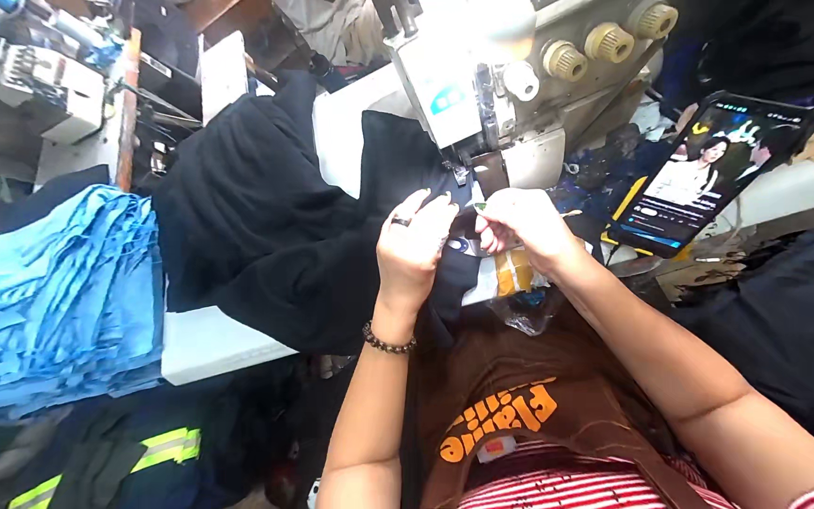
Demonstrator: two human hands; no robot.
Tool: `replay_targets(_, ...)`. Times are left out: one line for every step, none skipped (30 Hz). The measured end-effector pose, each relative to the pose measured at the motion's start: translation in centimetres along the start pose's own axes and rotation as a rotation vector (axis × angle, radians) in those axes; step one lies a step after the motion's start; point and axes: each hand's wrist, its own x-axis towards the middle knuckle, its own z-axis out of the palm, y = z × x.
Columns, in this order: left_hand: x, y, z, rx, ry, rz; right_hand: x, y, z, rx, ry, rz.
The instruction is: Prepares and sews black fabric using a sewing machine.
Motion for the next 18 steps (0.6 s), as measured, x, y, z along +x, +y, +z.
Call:
replay_targets(0.6,-0.5,-0.2,-0.02,-0.024,-0.007,-0.1,0.3,-0.1,-0.008,-0.005,0.001)
replay_targets(1.1,-0.9,-0.6,-0.042,-0.05,-0.013,-0.3,0.9,-0.4,-0.025,-0.019,0.011)
replay_targets(1.3,-1.1,-1.0,-0.06,-0.079,-0.018,-0.4,1.8,-0.8,-0.063,-0.04,0.019)
replay_targets(1.5,-1.3,-1.4,-0.078,-0.102,-0.016,-0.4,2.8,-1.2,-0.103,-0.053,0.021)
replay_targets(1.5,-1.4,-1.8,-0.094,-0.115,-0.005,-0.3,3.8,-1.5,-0.141,-0.072,0.001)
replay_targets(1.5,-1.5,-2.1,-0.109,-0.125,0.009,-0.4,4.5,-1.8,-0.18,-0.101,-0.055)
replay_targets(1.4,-1.6,-2.4,-0.123,-0.129,0.025,-0.4,4.9,-2.0,-0.21,-0.121,-0.099)
replay_targets(1.4,-1.8,-2.6,-0.136,-0.131,0.037,-0.5,5.1,-2.0,-0.224,-0.131,-0.123)
replay_targets(1.4,-1.9,-2.7,-0.143,-0.131,0.046,-0.5,5.2,-2.1,-0.229,-0.133,-0.138)
replay_targets(1.5,-2.0,-2.8,-0.141,-0.13,0.053,-0.5,5.2,-2.1,-0.227,-0.131,-0.142)
replay_targets(1.8,-2.1,-2.7,-0.134,-0.13,0.053,-0.5,5.2,-2.1,-0.223,-0.124,-0.142)
replay_targets(2.2,-2.2,-2.6,-0.125,-0.136,0.048,-0.5,5.2,-2.1,-0.219,-0.116,-0.14)
replay_targets(2.7,-2.4,-2.4,-0.111,-0.145,0.038,-0.5,5.3,-2.0,-0.216,-0.11,-0.136)
replay_targets(3.4,-3.1,-1.9,-0.097,-0.148,0.014,-0.4,5.3,-1.9,-0.228,-0.102,-0.136)
replay_targets(4.1,-4.2,-1.2,-0.078,-0.145,-0.04,-0.4,5.3,-1.8,-0.251,-0.099,-0.134)
replay_targets(4.6,-5.7,-0.6,-0.064,-0.134,-0.096,-0.5,5.1,-1.6,-0.288,-0.102,-0.13)
replay_targets(4.7,-6.9,-0.5,-0.026,-0.116,-0.14,-0.7,4.7,-1.3,-0.335,-0.108,-0.135)
replay_targets(4.5,-7.7,-0.8,0.044,-0.089,-0.162,-0.9,4.1,-1.0,-0.381,-0.118,-0.166)
